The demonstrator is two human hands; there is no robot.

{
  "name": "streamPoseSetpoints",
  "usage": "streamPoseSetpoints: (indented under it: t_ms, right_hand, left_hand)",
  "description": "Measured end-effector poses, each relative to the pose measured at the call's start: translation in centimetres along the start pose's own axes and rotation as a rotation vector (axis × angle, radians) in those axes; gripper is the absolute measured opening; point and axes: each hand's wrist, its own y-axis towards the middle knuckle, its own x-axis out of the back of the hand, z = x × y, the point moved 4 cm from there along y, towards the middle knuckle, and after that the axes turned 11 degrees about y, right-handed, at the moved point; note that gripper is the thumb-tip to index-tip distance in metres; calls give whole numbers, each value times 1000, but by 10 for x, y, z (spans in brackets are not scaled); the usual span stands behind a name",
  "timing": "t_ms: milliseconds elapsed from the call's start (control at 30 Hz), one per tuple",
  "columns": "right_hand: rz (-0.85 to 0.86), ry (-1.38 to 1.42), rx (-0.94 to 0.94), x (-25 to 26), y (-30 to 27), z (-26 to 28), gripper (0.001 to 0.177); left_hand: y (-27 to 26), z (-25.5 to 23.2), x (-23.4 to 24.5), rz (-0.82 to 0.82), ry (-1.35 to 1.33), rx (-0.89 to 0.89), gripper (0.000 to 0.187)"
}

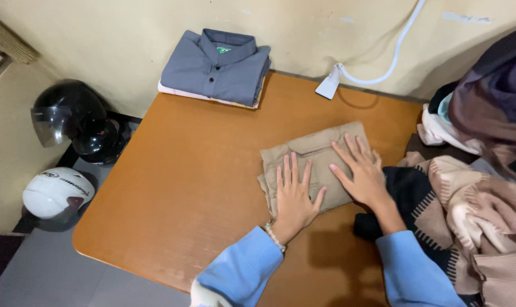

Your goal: The person picks up a pair of shorts from a pile of clothes on a table, spreads them out, closes the button and zipper, and then folds them into a neat square before placing them on a stack of other folded items.

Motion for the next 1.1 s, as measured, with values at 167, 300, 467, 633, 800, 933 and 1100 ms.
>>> streamPoseSetpoints:
  t_ms: [167, 300, 467, 633, 800, 933, 1100]
  right_hand:
    - [76, 94, -198, -32, -4, -19, 70]
    - [53, 98, -247, -33, -16, 3, 71]
    - [81, 93, -273, -29, -63, 59, 80]
    - [0, 350, -183, -15, -77, 38, 77]
    - [-332, 599, -553, -28, -66, -58, 96]
    - [-285, 393, -441, -53, -52, -59, 70]
    - [-403, 785, -278, -12, -51, -13, 56]
  left_hand:
    - [11, 38, -12, 40, -156, -87, 70]
    - [29, 70, 1, 69, -223, -141, 66]
    - [35, 108, 6, 307, -369, -277, 58]
    - [35, 148, -44, 77, -718, 252, 54]
    - [44, 168, -62, 6, -407, 364, 66]
    - [46, 154, -40, 106, -450, 442, 59]
    - [50, 145, -6, -1, -1047, 265, 38]
